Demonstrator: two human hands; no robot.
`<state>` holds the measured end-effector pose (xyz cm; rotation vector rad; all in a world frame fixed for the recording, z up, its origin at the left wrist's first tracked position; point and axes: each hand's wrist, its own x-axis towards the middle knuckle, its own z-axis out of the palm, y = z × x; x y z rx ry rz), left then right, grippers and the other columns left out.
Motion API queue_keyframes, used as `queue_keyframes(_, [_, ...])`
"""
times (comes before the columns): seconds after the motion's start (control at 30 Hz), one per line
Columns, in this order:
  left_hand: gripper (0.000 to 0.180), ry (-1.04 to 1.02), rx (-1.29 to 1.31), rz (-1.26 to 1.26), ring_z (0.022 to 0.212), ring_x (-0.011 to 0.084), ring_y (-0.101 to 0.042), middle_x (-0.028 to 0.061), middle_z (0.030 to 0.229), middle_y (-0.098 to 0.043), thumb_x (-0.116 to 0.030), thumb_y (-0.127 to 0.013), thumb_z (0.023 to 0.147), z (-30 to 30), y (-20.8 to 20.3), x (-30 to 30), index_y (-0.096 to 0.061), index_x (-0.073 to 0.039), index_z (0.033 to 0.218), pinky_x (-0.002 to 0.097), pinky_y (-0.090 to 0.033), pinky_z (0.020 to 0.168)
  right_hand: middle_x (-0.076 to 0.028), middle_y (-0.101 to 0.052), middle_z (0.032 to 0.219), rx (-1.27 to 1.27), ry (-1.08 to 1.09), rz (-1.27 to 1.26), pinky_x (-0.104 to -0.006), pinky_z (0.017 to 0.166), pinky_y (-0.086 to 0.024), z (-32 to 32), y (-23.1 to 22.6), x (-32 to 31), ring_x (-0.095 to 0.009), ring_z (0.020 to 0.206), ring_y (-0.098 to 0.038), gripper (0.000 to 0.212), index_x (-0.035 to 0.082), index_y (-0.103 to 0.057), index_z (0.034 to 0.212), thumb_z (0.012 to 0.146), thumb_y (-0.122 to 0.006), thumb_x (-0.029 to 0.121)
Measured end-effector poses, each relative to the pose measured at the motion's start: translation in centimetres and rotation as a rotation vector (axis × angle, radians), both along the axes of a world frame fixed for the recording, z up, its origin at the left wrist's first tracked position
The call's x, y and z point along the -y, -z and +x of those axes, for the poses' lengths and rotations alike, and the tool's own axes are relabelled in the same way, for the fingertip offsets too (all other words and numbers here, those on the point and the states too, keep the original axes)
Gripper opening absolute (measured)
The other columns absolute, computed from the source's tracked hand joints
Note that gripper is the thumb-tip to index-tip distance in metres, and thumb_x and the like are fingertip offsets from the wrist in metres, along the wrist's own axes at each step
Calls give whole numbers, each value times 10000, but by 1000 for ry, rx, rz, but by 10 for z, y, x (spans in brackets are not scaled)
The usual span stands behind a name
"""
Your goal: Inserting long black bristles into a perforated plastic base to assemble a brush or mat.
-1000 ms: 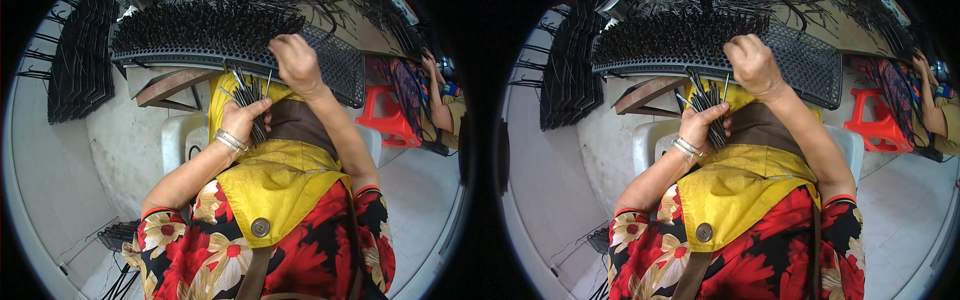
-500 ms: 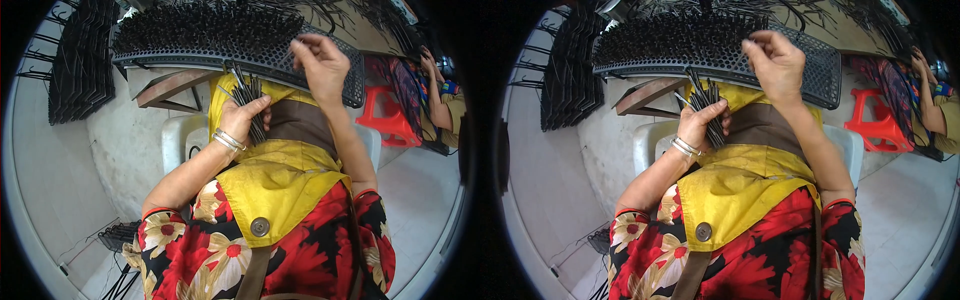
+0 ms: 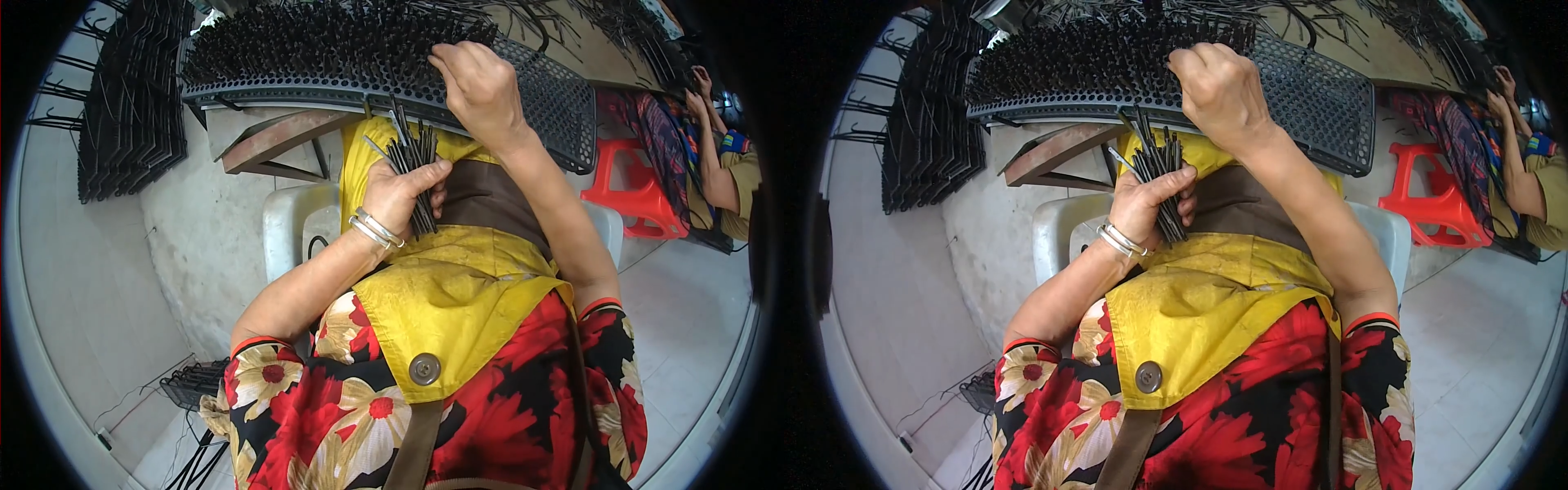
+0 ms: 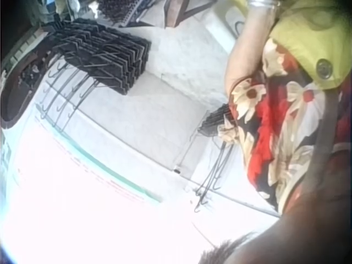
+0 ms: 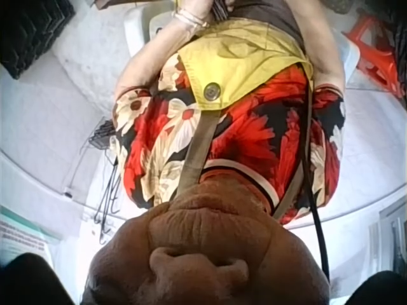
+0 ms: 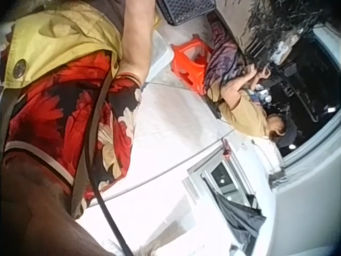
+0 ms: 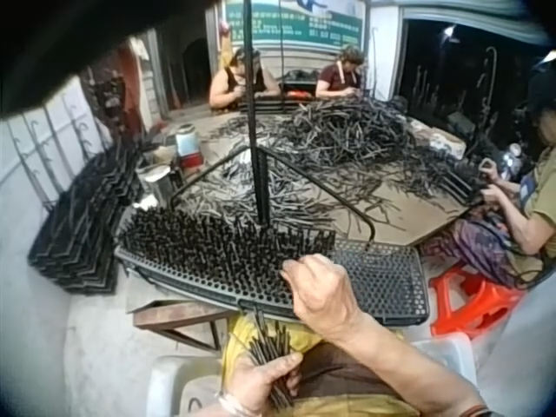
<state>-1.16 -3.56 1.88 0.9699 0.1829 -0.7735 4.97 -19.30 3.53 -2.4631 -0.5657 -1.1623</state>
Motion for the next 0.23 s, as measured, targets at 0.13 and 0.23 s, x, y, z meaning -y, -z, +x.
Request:
queue_keyframes(0.13, [127, 30, 22, -3, 450, 124, -486, 32, 587, -518, -73, -653, 733, 1, 1, 0, -547, -20, 778, 246, -395, 394, -143, -574, 652, -172, 39, -134, -353, 537, -466, 8, -20, -3, -288, 637, -588, 78, 20, -533, 716, 745, -592, 62])
queue_keyframes(0.23, [128, 55, 48, -11, 445, 128, -485, 38, 591, -524, -70, -653, 734, 1, 1, -1, -544, -24, 781, 245, -393, 390, -146, -571, 635, -325, 111, -276, -347, 535, -474, 8, -23, 0, -289, 638, -596, 57, 27, -556, 740, 754, -585, 74])
